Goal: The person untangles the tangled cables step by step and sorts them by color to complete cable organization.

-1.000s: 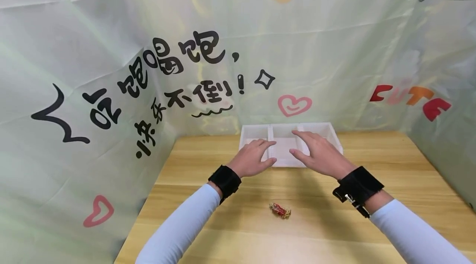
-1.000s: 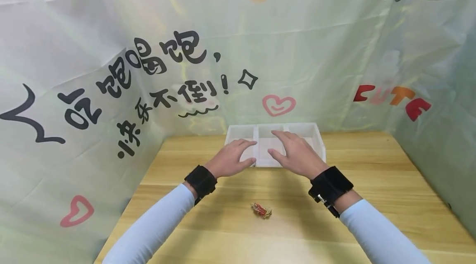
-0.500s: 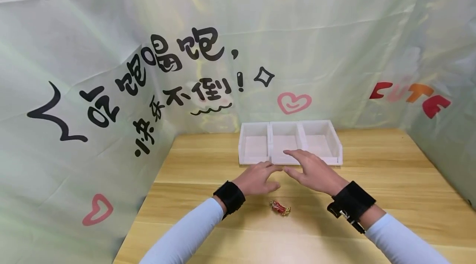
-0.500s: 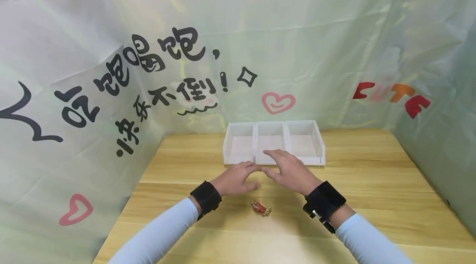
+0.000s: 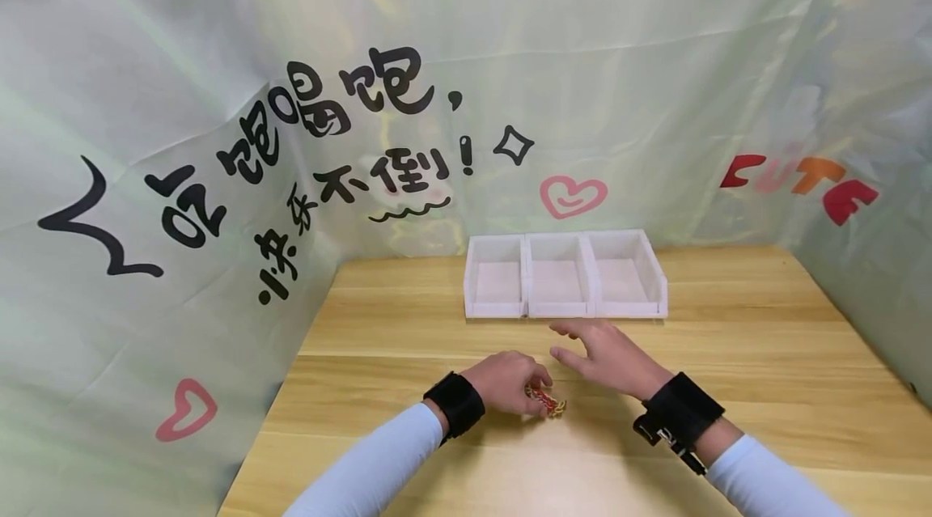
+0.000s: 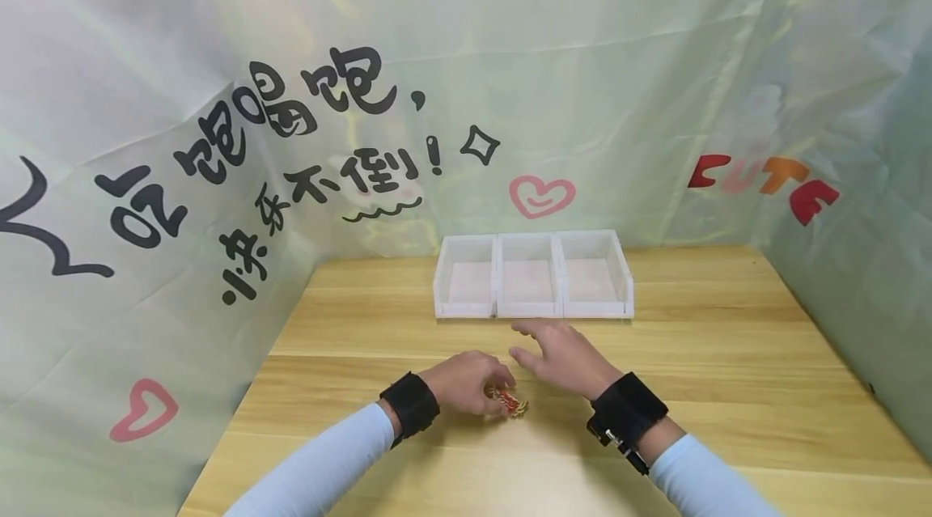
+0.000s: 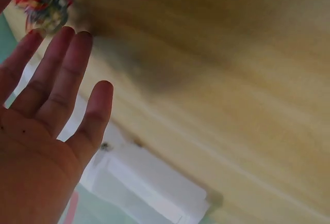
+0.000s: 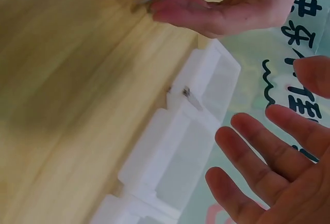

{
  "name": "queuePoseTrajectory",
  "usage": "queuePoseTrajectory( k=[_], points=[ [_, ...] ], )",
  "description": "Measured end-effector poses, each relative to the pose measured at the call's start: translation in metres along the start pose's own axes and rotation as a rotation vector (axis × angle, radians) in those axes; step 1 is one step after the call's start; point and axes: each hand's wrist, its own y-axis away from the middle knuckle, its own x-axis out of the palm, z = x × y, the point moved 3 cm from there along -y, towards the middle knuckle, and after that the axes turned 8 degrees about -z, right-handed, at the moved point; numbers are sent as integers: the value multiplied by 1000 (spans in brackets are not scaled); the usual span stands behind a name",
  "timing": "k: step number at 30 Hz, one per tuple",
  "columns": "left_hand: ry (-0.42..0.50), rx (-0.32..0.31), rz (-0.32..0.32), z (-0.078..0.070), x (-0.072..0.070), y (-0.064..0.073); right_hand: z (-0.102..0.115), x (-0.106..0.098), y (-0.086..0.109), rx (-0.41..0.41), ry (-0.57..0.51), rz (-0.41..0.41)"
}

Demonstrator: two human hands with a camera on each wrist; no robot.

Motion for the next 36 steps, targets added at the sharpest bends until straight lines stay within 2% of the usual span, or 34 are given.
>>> queuePoseTrajectory(
  k=[4, 8, 14, 20, 23, 26, 30, 32, 34, 36],
  points=[
    [-19, 30, -24, 0, 6, 1, -1, 7, 6, 26, -46, 32],
    [-8, 26, -65, 2, 8, 1, -1, 12, 11, 41, -82, 76],
    [40, -2, -142, 2, 1, 3, -1, 15, 17, 39, -88, 80],
    [153, -22, -239, 0, -13, 4, 0, 16, 21, 33, -99, 72],
    [217, -41, -304, -4, -22, 5, 2, 13, 21, 15, -154, 36],
    [323, -79, -374, -8, -29, 5, 5, 8, 20, 16, -223, -32],
    [461, -123, -480, -16, -37, 10, 8, -3, 18, 88, -307, -150],
    [503, -118, -533, -21, -41, 12, 11, -9, 18, 147, -355, -197],
    [542, -94, -581, -33, -53, 16, 23, -19, 17, 193, -402, -220],
    [569, -56, -631, -45, -66, 20, 37, -28, 15, 226, -465, -210]
  ],
)
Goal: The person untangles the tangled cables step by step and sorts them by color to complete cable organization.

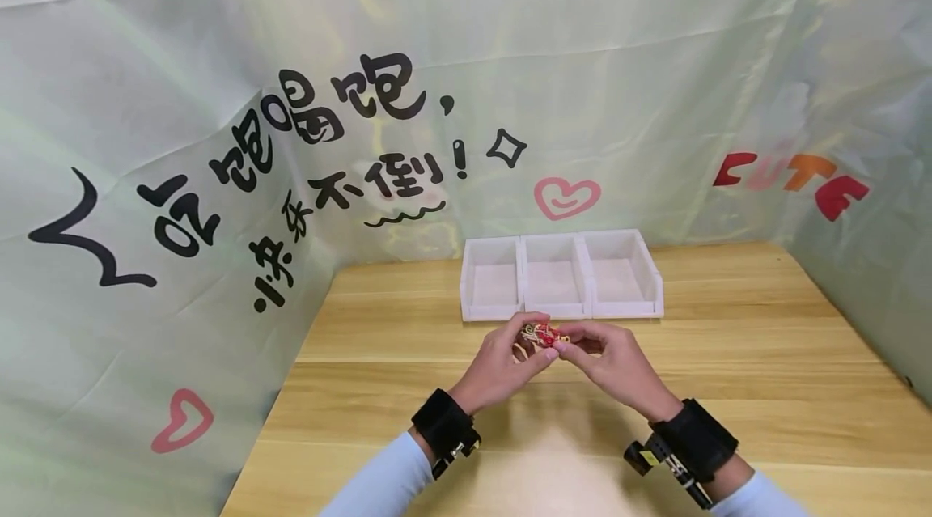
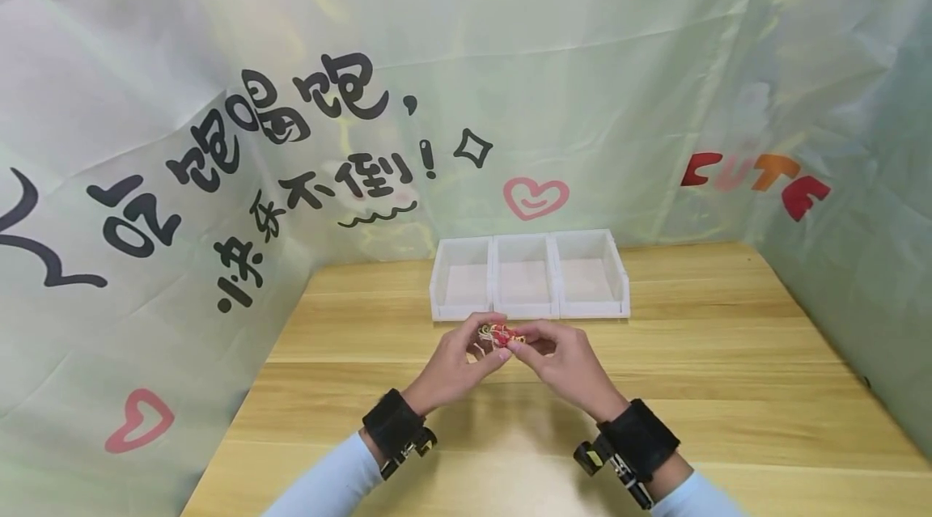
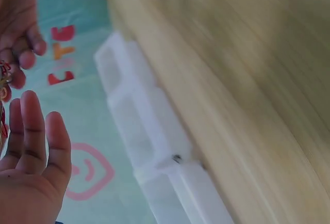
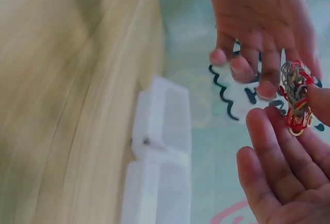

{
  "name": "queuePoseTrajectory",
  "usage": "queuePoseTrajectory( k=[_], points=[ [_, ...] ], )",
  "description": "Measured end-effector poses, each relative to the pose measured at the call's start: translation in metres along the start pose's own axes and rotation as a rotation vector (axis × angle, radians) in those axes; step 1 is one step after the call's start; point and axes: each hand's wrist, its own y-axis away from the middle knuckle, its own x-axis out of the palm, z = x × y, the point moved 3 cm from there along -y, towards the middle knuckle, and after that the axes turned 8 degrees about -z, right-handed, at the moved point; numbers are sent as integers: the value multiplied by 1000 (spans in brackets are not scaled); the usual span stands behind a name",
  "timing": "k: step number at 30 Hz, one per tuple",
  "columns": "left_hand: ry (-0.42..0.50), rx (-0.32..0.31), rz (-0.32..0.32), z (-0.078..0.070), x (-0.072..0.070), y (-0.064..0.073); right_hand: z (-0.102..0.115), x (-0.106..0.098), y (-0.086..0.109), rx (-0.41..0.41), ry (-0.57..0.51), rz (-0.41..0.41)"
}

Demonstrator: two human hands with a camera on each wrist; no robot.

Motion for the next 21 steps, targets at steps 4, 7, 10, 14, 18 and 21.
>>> queuePoseTrajectory(
  k=[4, 7, 10, 14, 18, 21],
  points=[
    [41, 74, -39, -30, -8, -2, 24, -3, 2, 17, -49, 66],
    [56, 99, -47, -39, -8, -3, 27, -5, 0, -23, -32, 79],
    [68, 91, -51, -46, -7, -4, 24, -5, -3, -94, -14, 56],
    [129, 24, -43, -49, -5, -4, 13, -4, -6, -160, 45, 4],
    [254, -52, -38, -50, -5, -5, 8, -9, -9, -149, 100, -65],
    [298, -82, -48, -50, -7, -5, 7, -15, -9, -97, 121, -102]
  ],
)
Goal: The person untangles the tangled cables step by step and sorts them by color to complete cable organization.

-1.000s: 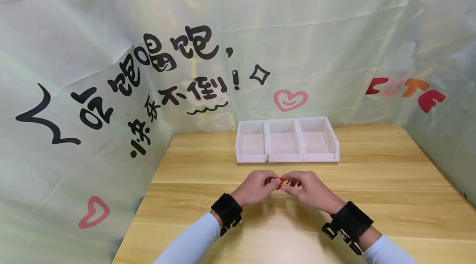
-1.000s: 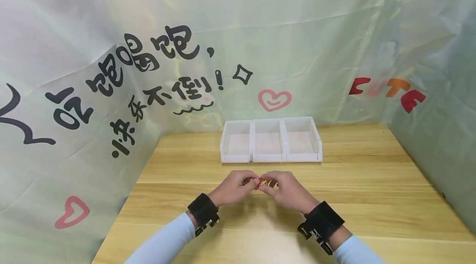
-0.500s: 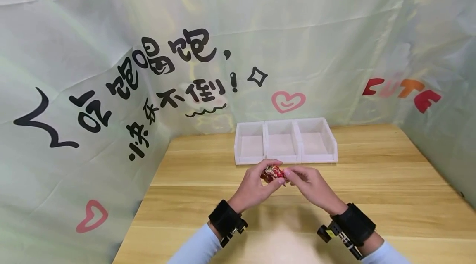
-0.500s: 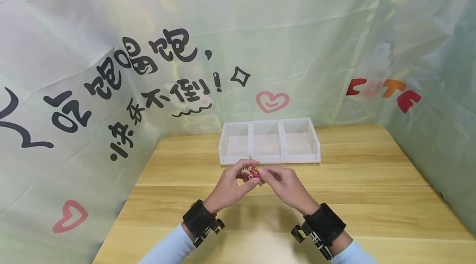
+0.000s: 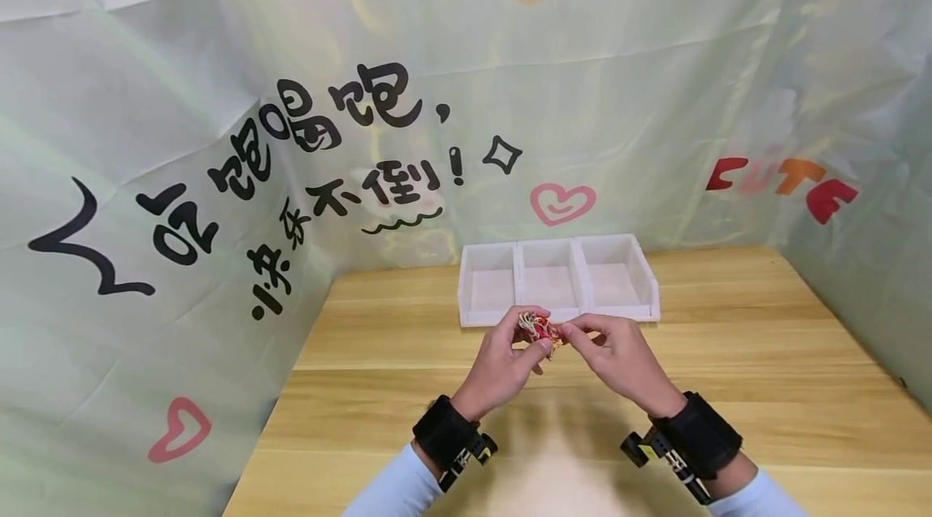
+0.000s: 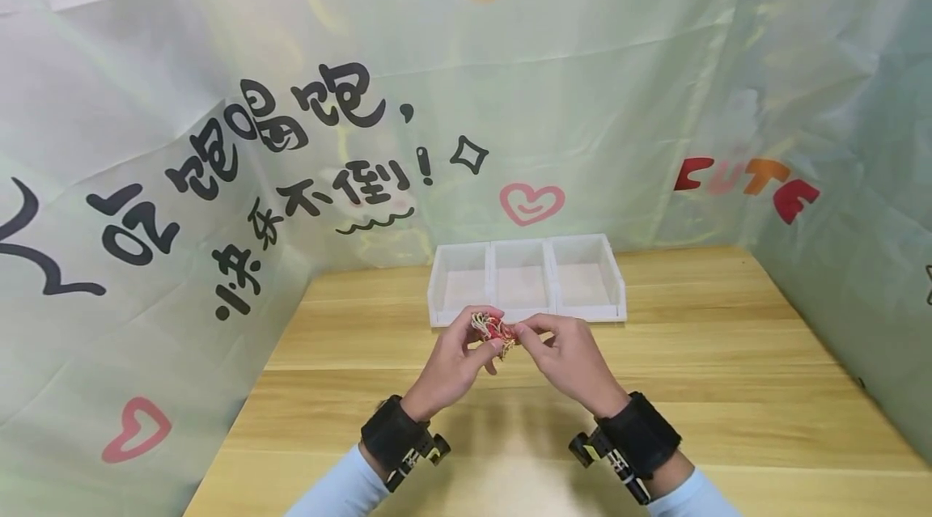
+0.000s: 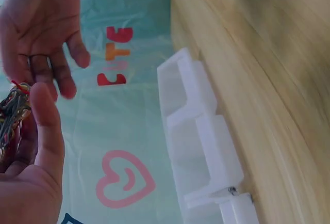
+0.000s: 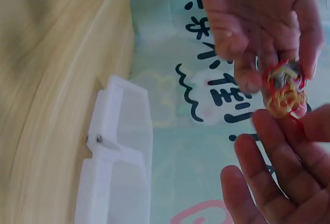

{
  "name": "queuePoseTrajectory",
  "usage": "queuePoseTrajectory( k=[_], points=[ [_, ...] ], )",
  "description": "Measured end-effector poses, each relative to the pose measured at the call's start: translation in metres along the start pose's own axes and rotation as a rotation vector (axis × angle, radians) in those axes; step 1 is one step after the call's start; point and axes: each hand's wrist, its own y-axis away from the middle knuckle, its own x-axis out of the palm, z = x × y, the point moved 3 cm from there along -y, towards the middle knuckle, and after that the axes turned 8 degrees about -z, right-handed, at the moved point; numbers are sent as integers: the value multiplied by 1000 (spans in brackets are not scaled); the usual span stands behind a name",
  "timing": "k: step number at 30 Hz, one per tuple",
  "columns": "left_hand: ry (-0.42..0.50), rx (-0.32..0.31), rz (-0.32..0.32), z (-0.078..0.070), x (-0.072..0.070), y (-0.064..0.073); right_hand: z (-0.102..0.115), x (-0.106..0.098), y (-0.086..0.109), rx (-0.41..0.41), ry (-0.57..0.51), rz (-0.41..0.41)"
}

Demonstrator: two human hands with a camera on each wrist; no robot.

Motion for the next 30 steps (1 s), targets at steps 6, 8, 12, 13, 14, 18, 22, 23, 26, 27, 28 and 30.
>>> queuePoseTrajectory(
  k=[6, 8, 12, 13, 14, 18, 22, 23, 26, 27, 28, 30],
  points=[
    [11, -44, -19, 6, -4, 0, -8, -11, 1, 59, 44, -43],
    [34, -53, -38, 14, -8, 0, -13, -17, 1, 75, 43, -91],
    [68, -67, -55, 34, -14, -1, -15, -23, 0, 107, -88, -105],
    [66, -67, -48, 38, -14, -1, -14, -22, -1, 108, -129, -76],
    [59, -69, -35, 41, -13, -2, -11, -20, -1, 106, -165, -39],
    [49, -61, 24, 39, -7, -5, 1, -5, -1, 67, -160, 97],
    [32, -30, 60, 21, -3, -5, 10, 4, -2, 14, -51, 131],
    [23, -17, 65, 16, -3, -5, 11, 5, -2, 12, -33, 137],
    [-13, 10, 74, 5, -1, -3, 14, 5, -4, 22, -1, 163],
    [-25, 14, 75, 5, 0, -3, 15, 5, -5, 23, 10, 177],
    [-32, 15, 74, 5, 0, -3, 15, 4, -5, 23, 27, 189],
    [-69, 19, 71, 12, 1, -3, 16, 2, -6, 10, 65, 200]
  ],
)
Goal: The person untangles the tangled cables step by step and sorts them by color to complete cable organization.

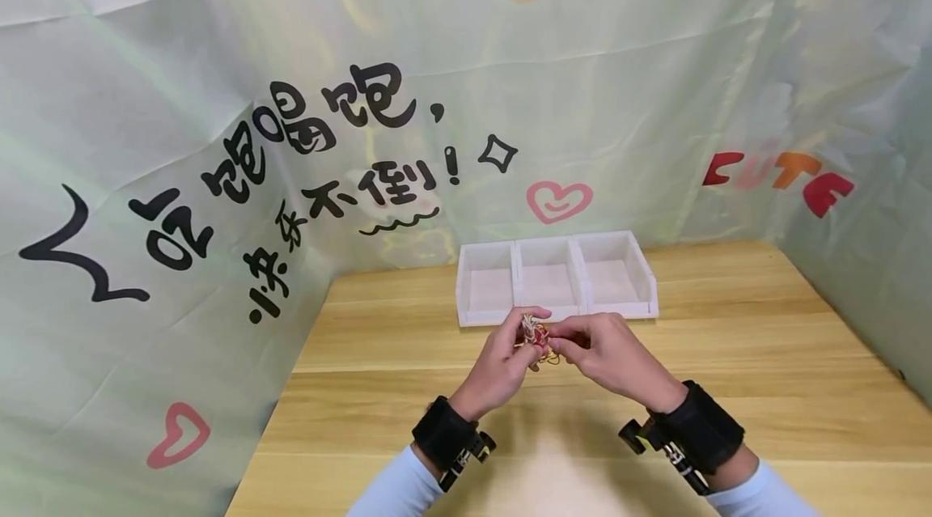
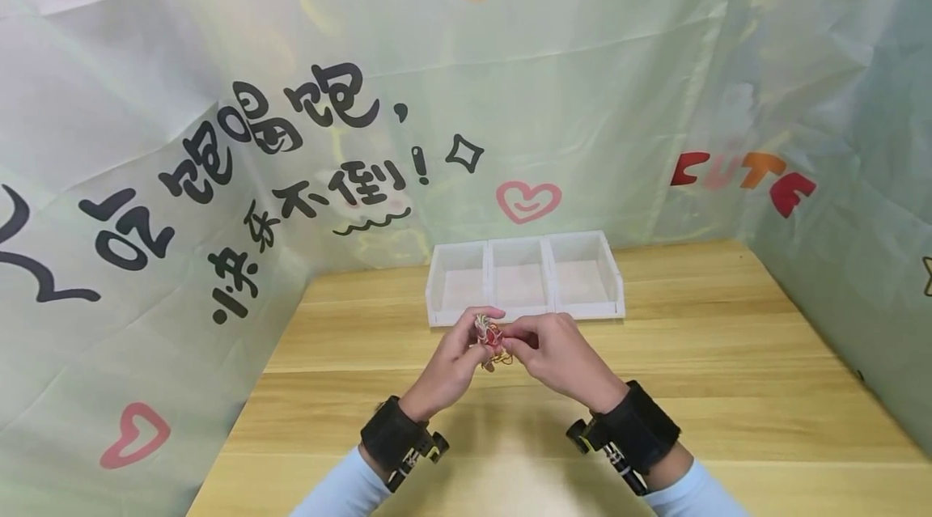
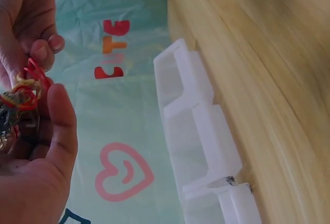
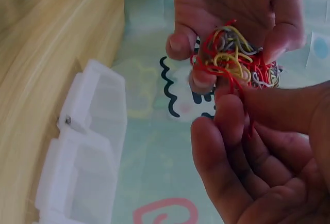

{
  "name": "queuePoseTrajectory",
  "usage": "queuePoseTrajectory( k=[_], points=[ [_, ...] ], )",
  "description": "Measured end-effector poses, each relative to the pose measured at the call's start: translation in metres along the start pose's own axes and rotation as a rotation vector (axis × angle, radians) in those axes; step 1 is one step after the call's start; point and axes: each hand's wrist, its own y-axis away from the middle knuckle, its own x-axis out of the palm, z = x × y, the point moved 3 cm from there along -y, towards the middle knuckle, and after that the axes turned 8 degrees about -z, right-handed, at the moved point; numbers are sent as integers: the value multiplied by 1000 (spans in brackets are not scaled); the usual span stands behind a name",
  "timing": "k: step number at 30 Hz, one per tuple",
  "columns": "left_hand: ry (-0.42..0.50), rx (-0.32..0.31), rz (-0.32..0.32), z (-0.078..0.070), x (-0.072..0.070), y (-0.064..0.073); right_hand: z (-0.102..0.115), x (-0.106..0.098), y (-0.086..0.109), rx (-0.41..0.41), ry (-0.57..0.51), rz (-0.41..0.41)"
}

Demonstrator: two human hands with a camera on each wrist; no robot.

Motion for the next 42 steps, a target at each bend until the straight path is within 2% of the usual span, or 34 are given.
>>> queuePoseTrajectory(
  k=[4, 7, 11, 14, 19, 22, 26, 30, 36, 39, 42],
  points=[
    [-63, 3, -22, 20, 1, -1, -3, -6, 1, -12, 72, -25],
    [-35, -22, -35, 27, -1, -1, -6, -13, 4, -1, 84, -55],
    [89, -63, -34, 13, -7, 0, -13, -22, 7, -9, 115, -134],
    [151, -59, -57, 6, -14, 3, -24, -31, 8, -12, 161, -225],
    [208, 0, -187, 29, -37, 10, -50, -59, 12, 108, 206, -416],
    [220, 17, -234, 39, -48, 14, -62, -75, 16, 193, 173, -471],
    [208, 1, -241, 41, -51, 15, -71, -84, 14, 254, 119, -459],
    [200, -31, -222, 39, -50, 15, -82, -85, 3, 306, 69, -448],
    [187, -48, -204, 22, -46, 18, -110, -80, -23, 424, -81, -437],
    [210, -50, -194, 18, -43, 18, -122, -75, -36, 465, -38, -345],
    [220, -55, -176, 18, -42, 18, -127, -65, -43, 469, 70, -182]
  ],
)
